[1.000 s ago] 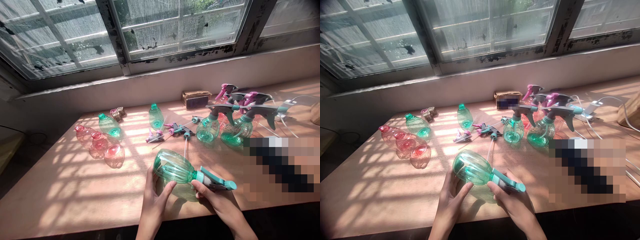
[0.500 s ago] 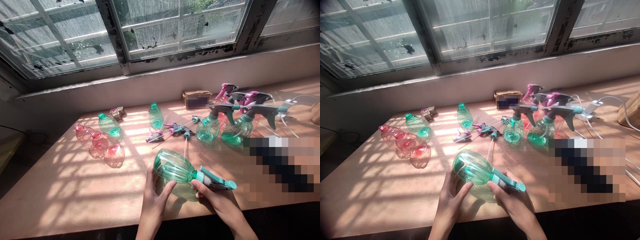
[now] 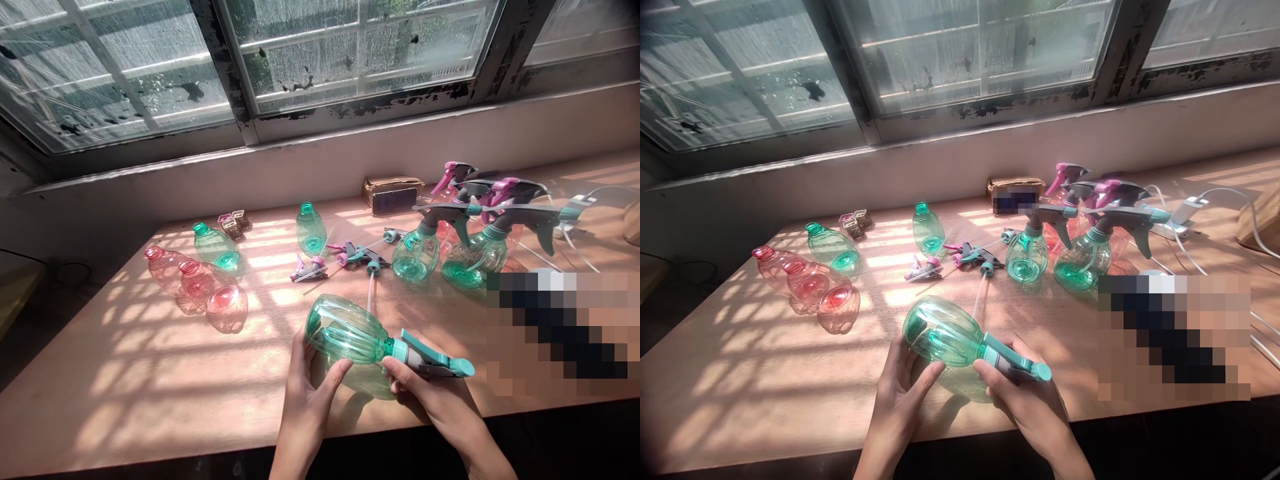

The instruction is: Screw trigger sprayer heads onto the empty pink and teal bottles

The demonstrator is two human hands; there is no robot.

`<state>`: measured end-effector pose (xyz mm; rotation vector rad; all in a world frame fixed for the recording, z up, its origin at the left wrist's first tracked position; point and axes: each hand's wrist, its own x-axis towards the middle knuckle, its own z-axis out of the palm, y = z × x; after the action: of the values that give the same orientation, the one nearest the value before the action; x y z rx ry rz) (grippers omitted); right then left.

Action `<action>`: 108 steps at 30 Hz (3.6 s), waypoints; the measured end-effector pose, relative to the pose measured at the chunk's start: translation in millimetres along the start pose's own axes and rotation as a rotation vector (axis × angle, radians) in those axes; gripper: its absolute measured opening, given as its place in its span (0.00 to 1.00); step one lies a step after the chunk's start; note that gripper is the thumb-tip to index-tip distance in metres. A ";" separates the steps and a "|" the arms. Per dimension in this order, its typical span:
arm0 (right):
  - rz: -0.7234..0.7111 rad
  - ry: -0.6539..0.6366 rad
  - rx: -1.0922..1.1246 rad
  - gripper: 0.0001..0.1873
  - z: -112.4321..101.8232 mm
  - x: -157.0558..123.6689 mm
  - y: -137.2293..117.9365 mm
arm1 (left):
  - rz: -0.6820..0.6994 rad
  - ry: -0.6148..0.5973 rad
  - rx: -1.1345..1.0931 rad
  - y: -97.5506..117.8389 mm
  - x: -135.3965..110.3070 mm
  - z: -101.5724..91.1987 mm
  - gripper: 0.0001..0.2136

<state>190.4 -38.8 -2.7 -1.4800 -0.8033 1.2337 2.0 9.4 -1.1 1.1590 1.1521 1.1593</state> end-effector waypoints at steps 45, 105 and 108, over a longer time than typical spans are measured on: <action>0.004 -0.032 0.016 0.18 -1.7 -0.3 -4.2 | -0.036 0.036 -0.027 7.6 -2.1 4.4 0.31; -0.191 -0.184 0.060 0.14 3.4 3.0 5.1 | 0.107 0.174 -0.124 8.6 -6.6 -2.5 0.37; -0.285 -0.218 -0.079 0.15 -0.6 5.9 4.8 | 0.125 0.159 -0.150 8.0 -6.3 -3.2 0.37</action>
<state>192.0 -34.9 -9.0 -1.2536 -1.1773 1.1674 -2.0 3.6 7.0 1.0504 1.1032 1.4301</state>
